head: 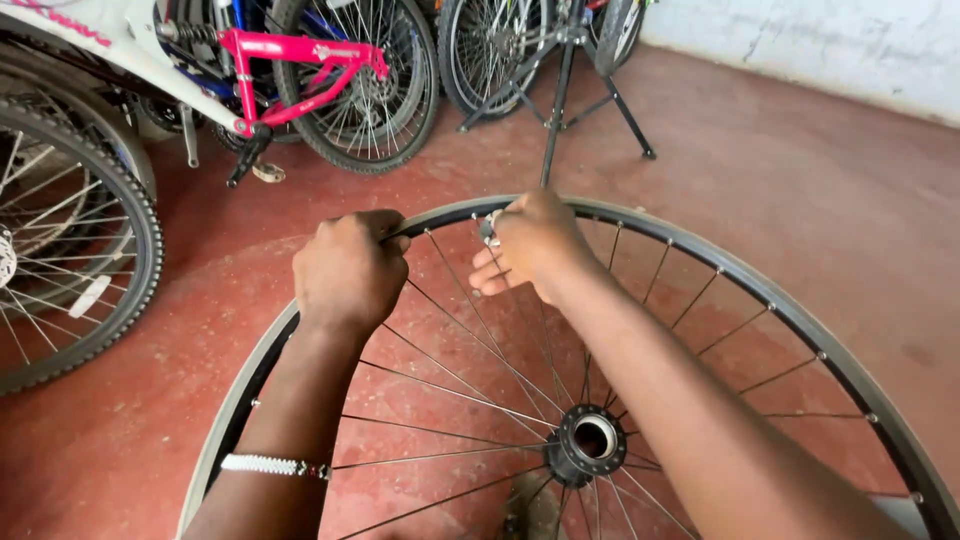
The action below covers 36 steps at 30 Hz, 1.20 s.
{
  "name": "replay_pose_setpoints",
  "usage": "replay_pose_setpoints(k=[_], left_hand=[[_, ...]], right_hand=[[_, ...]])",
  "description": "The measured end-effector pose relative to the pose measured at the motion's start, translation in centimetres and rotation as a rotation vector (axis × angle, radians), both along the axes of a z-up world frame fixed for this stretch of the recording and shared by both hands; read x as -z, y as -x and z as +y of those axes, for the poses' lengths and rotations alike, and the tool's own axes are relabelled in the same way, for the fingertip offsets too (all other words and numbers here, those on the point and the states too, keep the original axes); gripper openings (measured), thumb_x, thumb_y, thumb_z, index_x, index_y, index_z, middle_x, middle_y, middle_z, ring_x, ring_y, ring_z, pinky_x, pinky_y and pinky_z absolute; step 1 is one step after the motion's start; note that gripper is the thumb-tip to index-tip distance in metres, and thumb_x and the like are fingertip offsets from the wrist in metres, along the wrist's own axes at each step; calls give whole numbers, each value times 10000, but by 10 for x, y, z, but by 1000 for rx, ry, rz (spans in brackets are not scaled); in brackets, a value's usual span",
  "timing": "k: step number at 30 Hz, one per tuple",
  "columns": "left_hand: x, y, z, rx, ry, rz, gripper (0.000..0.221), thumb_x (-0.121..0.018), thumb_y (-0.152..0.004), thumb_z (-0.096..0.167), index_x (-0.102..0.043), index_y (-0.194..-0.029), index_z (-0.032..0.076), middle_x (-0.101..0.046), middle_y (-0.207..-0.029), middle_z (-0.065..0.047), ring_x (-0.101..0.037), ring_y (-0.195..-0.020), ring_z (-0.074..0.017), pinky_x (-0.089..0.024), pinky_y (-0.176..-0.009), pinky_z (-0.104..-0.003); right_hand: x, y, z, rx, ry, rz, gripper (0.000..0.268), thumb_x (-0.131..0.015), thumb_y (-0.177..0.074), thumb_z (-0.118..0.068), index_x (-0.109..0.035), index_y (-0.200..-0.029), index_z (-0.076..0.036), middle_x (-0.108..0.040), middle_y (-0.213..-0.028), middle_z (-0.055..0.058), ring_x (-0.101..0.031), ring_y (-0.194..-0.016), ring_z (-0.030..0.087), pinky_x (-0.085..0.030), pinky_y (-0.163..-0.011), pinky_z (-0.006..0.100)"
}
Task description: Using a spoke wrench to tighten and adjust the tension of spokes on a detached bicycle wheel.
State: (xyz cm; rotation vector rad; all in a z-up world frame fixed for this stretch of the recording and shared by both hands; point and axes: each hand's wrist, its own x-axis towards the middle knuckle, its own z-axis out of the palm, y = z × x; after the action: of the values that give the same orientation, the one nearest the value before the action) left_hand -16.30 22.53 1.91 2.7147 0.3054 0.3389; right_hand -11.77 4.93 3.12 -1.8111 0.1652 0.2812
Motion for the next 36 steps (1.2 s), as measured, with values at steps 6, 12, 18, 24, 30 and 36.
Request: replay_pose_setpoints(k=[6,12,18,24,30,36], left_hand=[[8,-28,-2,81,21,-34,296,-632,-896,255,-786,-1144,298,-788,-1026,-105,-750,-988,-398,-600,-874,-525],[1,-26,-20,101,48,-50,327,-577,-890,198,-797,-1128,239,-793,-978,-123,-758,-963,-401,-598,-874,-509],[14,-33,-23,90,6,51,323,-584,-913,268,-772,-1158,176,-776,-1015,-169,-739,-1030,-418,-574,-919,-526],[19,-41,-23,92,6,93,314,-579,-906,335,-778,-1117,214,-780,-997,-139,-741,-1033,-397,-581,-907,-517],[18,-37,-27,67,87,137,321,-559,-908,304,-786,-1115,210,-783,-1044,-153,-734,-1071,-394,-580,-944,-508],[16,-36,-24,71,104,138,306,-586,-902,318,-791,-1107,220,-778,-1034,-140,-734,-1069,-385,-577,-949,-494]], right_hand=[[17,-10,3,254,-162,15,413,-407,-998,-132,-416,-1329,115,-657,-1067,440,-765,-758,437,-659,-580,551],[33,-41,-8,167,-172,16,361,-479,-1033,-223,-536,-1229,76,-711,-846,312,-763,-660,389,-663,-526,500],[72,-52,-19,135,-266,22,224,-614,-994,-193,-629,-1065,18,-686,-715,177,-693,-497,235,-587,-366,301],[68,-56,-24,121,-296,96,255,-624,-1008,-196,-605,-1142,21,-671,-757,148,-687,-545,201,-568,-429,257],[80,-55,-33,50,-246,71,306,-637,-1012,-239,-602,-1174,17,-702,-834,213,-726,-607,250,-603,-477,324],[66,-45,-37,31,-330,116,282,-567,-1045,-228,-568,-1213,-2,-702,-901,266,-730,-658,289,-613,-534,355]])
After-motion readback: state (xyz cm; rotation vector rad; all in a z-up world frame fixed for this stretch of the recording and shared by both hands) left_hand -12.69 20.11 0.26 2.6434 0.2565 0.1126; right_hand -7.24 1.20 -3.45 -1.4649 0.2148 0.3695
